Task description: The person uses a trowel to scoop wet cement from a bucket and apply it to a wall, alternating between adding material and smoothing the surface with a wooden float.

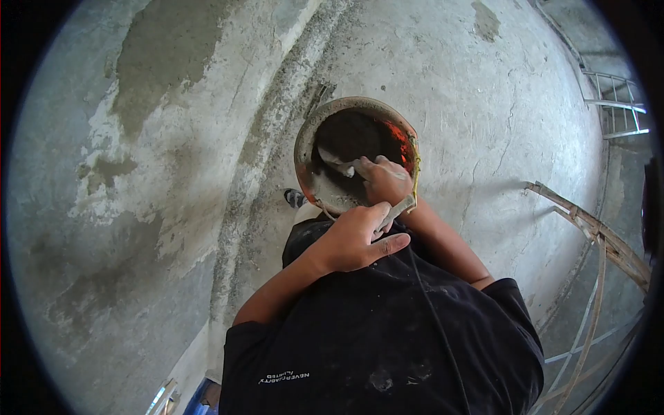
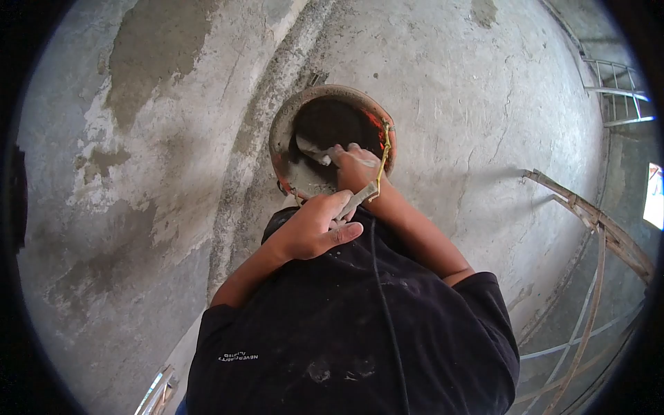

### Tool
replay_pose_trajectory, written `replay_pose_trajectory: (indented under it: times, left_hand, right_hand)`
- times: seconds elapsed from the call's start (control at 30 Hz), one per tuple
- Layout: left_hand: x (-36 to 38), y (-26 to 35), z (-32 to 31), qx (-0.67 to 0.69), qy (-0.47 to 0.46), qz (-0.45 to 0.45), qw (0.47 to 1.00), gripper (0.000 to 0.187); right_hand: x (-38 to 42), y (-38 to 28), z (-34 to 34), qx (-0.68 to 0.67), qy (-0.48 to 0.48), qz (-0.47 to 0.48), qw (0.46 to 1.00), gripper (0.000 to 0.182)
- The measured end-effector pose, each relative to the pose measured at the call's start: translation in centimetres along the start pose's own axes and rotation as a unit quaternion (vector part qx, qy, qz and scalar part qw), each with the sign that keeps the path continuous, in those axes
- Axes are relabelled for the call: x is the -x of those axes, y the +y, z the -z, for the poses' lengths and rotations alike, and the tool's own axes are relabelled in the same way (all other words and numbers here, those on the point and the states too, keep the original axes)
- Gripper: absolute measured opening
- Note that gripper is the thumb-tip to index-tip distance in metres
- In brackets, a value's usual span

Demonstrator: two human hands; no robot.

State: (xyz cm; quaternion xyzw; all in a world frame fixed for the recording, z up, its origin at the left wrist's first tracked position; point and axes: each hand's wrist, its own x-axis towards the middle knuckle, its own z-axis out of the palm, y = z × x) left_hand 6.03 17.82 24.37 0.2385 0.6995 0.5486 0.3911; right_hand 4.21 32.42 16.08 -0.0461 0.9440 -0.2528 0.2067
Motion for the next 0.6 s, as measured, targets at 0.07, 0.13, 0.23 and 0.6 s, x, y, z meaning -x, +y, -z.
replay_pose_trajectory:
  times: [0.07, 0.13, 0.23, 0.6]
  left_hand:
    - [-0.2, 0.0, -0.3, 0.001, 0.023, -0.004, 1.0, 0.059]
    - [-0.4, -0.2, -0.5, -0.016, 0.028, -0.011, 0.999, 0.06]
    - [-0.5, -0.1, -0.6, -0.04, 0.03, -0.021, 0.998, 0.062]
    - [-0.5, -0.5, -0.5, 0.067, 0.066, -0.007, 0.996, 0.064]
  right_hand:
    - [-0.5, -1.3, -0.3, 0.023, -0.003, 0.046, 0.999, 0.031]
    - [-0.9, -1.3, -2.0, 0.063, -0.003, 0.081, 0.995, 0.03]
    - [-1.0, -0.7, -1.6, 0.122, -0.057, 0.119, 0.984, 0.028]
    - [-2.6, 6.0, -1.0, -0.336, -0.232, 0.144, 0.901, 0.054]
